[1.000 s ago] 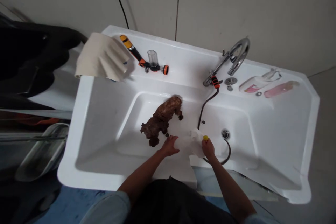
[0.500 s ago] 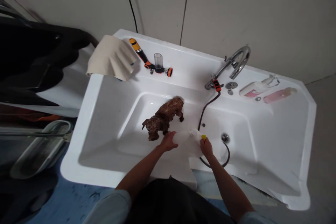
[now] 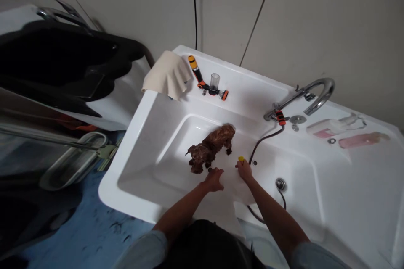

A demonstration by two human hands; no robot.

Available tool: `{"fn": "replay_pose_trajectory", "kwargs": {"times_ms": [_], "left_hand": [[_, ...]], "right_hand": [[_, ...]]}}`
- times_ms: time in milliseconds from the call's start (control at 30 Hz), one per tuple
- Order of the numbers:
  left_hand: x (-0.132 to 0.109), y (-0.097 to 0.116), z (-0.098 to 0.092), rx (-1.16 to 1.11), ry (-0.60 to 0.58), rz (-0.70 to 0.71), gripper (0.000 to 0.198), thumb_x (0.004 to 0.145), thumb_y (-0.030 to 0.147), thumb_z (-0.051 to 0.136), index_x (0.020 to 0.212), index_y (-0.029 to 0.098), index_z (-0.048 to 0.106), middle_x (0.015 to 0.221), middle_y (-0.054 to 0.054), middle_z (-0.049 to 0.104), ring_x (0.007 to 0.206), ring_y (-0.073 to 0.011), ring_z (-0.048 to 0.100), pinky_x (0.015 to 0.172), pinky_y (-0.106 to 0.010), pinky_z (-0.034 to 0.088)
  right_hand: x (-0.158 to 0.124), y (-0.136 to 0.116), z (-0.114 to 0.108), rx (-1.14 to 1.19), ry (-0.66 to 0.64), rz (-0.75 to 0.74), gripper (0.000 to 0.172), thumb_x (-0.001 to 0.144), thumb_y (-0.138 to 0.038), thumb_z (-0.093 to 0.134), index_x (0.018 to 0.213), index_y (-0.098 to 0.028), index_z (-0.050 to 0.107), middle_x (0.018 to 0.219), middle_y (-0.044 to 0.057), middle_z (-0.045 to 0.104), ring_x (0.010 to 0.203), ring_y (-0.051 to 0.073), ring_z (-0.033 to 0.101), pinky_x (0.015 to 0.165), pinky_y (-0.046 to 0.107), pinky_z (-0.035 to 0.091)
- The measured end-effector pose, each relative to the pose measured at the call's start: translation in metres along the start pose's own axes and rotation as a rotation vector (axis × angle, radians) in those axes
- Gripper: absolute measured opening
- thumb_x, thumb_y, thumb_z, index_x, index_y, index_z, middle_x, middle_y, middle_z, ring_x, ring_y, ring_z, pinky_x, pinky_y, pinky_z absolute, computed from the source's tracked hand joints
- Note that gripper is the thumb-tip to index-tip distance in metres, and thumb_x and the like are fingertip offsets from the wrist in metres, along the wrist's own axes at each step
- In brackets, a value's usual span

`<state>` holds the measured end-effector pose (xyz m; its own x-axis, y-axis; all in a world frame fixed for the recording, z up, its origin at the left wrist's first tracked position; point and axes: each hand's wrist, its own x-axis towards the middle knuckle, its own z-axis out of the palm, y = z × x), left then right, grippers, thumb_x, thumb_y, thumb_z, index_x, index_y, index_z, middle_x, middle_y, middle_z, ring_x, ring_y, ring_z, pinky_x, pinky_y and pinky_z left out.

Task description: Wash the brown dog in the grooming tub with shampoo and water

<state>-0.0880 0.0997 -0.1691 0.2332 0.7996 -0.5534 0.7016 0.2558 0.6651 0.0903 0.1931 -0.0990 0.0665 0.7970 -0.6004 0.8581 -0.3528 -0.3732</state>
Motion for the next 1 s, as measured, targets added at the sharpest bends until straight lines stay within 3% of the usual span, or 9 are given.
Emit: {"fn": "replay_pose_trajectory", "kwargs": {"times_ms": [133, 200, 367, 500, 633, 700, 833, 900, 1000], "left_hand": [[0.001, -0.009, 0.016, -0.068, -0.013, 0.104, 0.088, 0.06, 0.02, 0.088, 0.144, 0.022, 0.061, 0.147, -0.014, 0.061, 0.142, -0.0364, 0.054, 0.124, -0.045, 0.039], [0.003, -0.01, 0.02, -0.065, -0.02, 0.108, 0.089, 0.061, 0.021, 0.089, 0.145, 0.019, 0.06, 0.149, -0.017, 0.06, 0.142, -0.0366, 0.054, 0.124, -0.044, 0.039], [0.007, -0.008, 0.023, -0.096, -0.038, -0.023, 0.092, 0.062, 0.025, 0.09, 0.148, 0.022, 0.059, 0.151, -0.015, 0.06, 0.145, -0.0389, 0.053, 0.126, -0.046, 0.038], [0.007, -0.011, 0.028, -0.112, -0.03, -0.002, 0.091, 0.062, 0.022, 0.09, 0.147, 0.02, 0.059, 0.15, -0.017, 0.06, 0.143, -0.0374, 0.054, 0.126, -0.046, 0.038], [0.009, -0.017, 0.034, -0.1, 0.008, 0.143, 0.089, 0.062, 0.023, 0.09, 0.146, 0.021, 0.059, 0.149, -0.014, 0.059, 0.142, -0.0353, 0.054, 0.127, -0.049, 0.037], [0.013, -0.018, 0.035, -0.084, 0.013, 0.145, 0.087, 0.064, 0.025, 0.089, 0.146, 0.022, 0.059, 0.149, -0.014, 0.059, 0.141, -0.0357, 0.054, 0.126, -0.05, 0.038], [0.017, -0.016, 0.032, -0.057, 0.013, 0.04, 0.087, 0.067, 0.026, 0.089, 0.147, 0.018, 0.058, 0.147, -0.017, 0.061, 0.141, -0.0367, 0.056, 0.126, -0.047, 0.038], [0.017, -0.016, 0.031, -0.057, 0.019, 0.017, 0.086, 0.067, 0.026, 0.09, 0.146, 0.018, 0.058, 0.147, -0.016, 0.061, 0.141, -0.0363, 0.056, 0.125, -0.046, 0.039], [0.016, -0.017, 0.033, -0.084, 0.033, 0.076, 0.085, 0.065, 0.025, 0.09, 0.144, 0.019, 0.059, 0.146, -0.015, 0.06, 0.14, -0.0355, 0.056, 0.124, -0.047, 0.04]], "right_hand": [[-0.008, 0.014, -0.008, 0.522, -0.214, 0.051, 0.027, 0.107, -0.039, 0.034, 0.093, -0.024, 0.053, 0.113, 0.016, 0.082, 0.104, 0.028, 0.079, 0.08, 0.032, 0.057], [-0.009, 0.01, -0.004, 0.419, -0.153, 0.037, 0.024, 0.107, -0.034, 0.035, 0.096, -0.024, 0.053, 0.117, 0.015, 0.081, 0.111, 0.028, 0.078, 0.085, 0.033, 0.057], [-0.004, -0.008, 0.018, -0.143, 0.153, -0.003, 0.015, 0.105, -0.025, 0.046, 0.107, -0.022, 0.06, 0.118, 0.018, 0.078, 0.124, 0.032, 0.071, 0.103, 0.04, 0.049], [-0.002, 0.0, 0.013, 0.141, 0.034, 0.073, 0.014, 0.104, -0.026, 0.046, 0.101, -0.022, 0.06, 0.118, 0.016, 0.08, 0.121, 0.029, 0.072, 0.096, 0.036, 0.051], [0.001, 0.015, 0.004, 0.616, -0.166, 0.084, 0.021, 0.099, -0.04, 0.053, 0.086, -0.024, 0.056, 0.097, 0.009, 0.082, 0.101, 0.027, 0.077, 0.081, 0.033, 0.054], [0.007, 0.016, 0.009, 0.657, -0.078, 0.087, 0.021, 0.093, -0.04, 0.061, 0.082, -0.025, 0.053, 0.09, 0.007, 0.079, 0.098, 0.027, 0.076, 0.081, 0.032, 0.052], [0.019, 0.008, 0.026, 0.198, 0.208, 0.039, 0.008, 0.093, -0.027, 0.054, 0.085, -0.026, 0.052, 0.092, 0.008, 0.076, 0.103, 0.028, 0.072, 0.085, 0.034, 0.048], [0.02, 0.008, 0.03, 0.266, 0.179, 0.049, 0.008, 0.093, -0.028, 0.054, 0.086, -0.027, 0.052, 0.095, 0.008, 0.076, 0.106, 0.028, 0.072, 0.086, 0.034, 0.049], [0.017, 0.017, 0.025, 0.672, -0.02, 0.079, 0.018, 0.091, -0.04, 0.06, 0.083, -0.027, 0.051, 0.094, 0.008, 0.079, 0.1, 0.027, 0.075, 0.082, 0.033, 0.052]]}}
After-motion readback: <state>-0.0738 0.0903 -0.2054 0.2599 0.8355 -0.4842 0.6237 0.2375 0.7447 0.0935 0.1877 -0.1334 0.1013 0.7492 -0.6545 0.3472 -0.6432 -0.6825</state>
